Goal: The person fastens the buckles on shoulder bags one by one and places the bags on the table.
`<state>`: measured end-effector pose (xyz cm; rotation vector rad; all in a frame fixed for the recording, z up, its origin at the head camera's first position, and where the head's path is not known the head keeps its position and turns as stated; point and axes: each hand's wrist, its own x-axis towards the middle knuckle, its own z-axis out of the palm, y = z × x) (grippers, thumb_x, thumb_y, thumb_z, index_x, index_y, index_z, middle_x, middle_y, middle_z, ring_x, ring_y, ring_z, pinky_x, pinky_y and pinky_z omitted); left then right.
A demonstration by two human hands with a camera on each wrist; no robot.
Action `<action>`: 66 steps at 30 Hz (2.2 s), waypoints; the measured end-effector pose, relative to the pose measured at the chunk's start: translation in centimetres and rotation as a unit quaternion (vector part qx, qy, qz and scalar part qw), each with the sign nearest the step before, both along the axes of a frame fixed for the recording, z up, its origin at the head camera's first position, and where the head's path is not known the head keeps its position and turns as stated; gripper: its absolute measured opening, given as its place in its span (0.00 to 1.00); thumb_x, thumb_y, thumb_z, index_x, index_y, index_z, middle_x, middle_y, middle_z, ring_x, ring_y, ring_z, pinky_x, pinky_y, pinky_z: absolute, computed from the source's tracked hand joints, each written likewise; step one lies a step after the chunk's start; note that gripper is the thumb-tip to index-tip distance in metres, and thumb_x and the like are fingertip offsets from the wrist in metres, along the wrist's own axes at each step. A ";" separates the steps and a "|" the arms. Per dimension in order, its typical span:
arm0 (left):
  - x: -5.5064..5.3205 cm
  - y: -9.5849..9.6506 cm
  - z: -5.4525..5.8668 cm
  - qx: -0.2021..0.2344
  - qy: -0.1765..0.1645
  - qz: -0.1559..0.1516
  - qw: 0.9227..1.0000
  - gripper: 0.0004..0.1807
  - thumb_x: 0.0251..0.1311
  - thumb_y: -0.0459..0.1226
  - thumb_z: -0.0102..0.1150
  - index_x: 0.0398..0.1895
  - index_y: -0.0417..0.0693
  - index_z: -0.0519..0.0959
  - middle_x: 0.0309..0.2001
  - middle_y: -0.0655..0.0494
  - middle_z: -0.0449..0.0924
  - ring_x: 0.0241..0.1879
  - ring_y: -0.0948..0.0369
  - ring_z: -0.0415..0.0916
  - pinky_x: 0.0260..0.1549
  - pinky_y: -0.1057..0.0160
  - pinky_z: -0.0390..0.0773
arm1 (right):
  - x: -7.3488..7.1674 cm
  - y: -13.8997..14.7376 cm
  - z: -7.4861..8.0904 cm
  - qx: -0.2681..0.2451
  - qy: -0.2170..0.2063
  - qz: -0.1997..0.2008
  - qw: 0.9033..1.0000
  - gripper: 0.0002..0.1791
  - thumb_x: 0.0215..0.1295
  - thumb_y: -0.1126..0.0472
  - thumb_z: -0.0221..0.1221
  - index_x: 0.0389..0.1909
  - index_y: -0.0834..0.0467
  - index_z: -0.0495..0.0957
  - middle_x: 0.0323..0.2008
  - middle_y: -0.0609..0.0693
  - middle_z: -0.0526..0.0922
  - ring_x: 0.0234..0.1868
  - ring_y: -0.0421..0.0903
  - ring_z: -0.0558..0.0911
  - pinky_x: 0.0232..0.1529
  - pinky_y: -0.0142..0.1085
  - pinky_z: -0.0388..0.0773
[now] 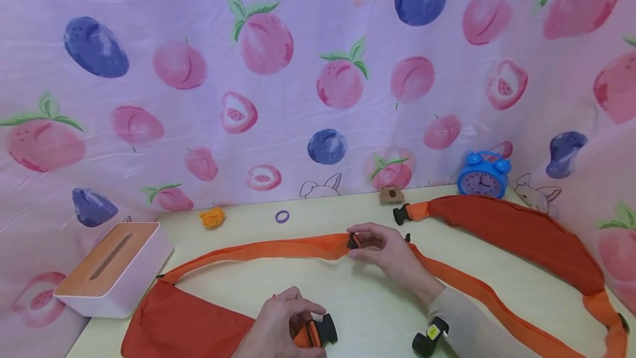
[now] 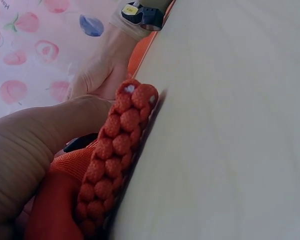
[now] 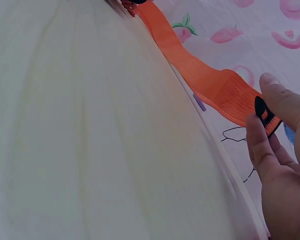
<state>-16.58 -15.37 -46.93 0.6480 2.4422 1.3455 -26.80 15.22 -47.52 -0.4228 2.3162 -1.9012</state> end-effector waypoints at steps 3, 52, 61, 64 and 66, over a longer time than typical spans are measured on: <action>0.0 0.0 0.1 -0.005 0.003 0.005 1.000 0.23 0.53 0.46 0.89 0.54 0.61 0.93 0.39 0.60 0.80 0.36 0.64 0.80 0.36 0.69 0.82 | -0.1 0.0 -0.1 -0.008 0.009 0.011 1.000 0.34 0.66 0.63 0.79 0.73 0.49 0.82 0.57 0.57 0.87 0.57 0.54 0.87 0.56 0.34 0.86; -0.8 0.0 2.9 -0.043 0.226 0.082 0.970 0.29 0.51 0.38 0.91 0.59 0.60 0.90 0.43 0.69 0.75 0.41 0.65 0.78 0.35 0.64 0.87 | -0.1 -0.4 0.4 -0.011 0.045 0.012 0.999 0.32 0.67 0.63 0.79 0.72 0.51 0.83 0.44 0.57 0.87 0.42 0.54 0.86 0.43 0.31 0.86; -2.4 0.7 3.4 -0.033 0.259 0.115 0.958 0.28 0.52 0.38 0.90 0.57 0.62 0.90 0.40 0.69 0.76 0.41 0.59 0.80 0.35 0.62 0.85 | 0.4 -0.6 1.2 -0.006 0.057 0.027 0.998 0.32 0.68 0.64 0.78 0.71 0.48 0.83 0.43 0.55 0.87 0.40 0.52 0.85 0.40 0.30 0.83; -2.9 1.1 3.5 -0.030 0.249 0.117 0.961 0.29 0.52 0.37 0.89 0.58 0.64 0.90 0.41 0.68 0.76 0.41 0.59 0.79 0.34 0.63 0.84 | 0.6 -0.6 1.4 -0.007 0.066 0.031 0.997 0.32 0.68 0.64 0.78 0.71 0.47 0.83 0.41 0.55 0.85 0.37 0.49 0.83 0.37 0.30 0.81; -3.2 1.4 3.6 -0.027 0.240 0.116 0.964 0.28 0.53 0.36 0.89 0.57 0.65 0.90 0.42 0.67 0.77 0.41 0.59 0.79 0.34 0.64 0.84 | 0.6 -0.6 1.4 -0.008 0.071 0.033 0.997 0.31 0.68 0.63 0.78 0.71 0.48 0.83 0.40 0.55 0.85 0.36 0.48 0.82 0.35 0.30 0.79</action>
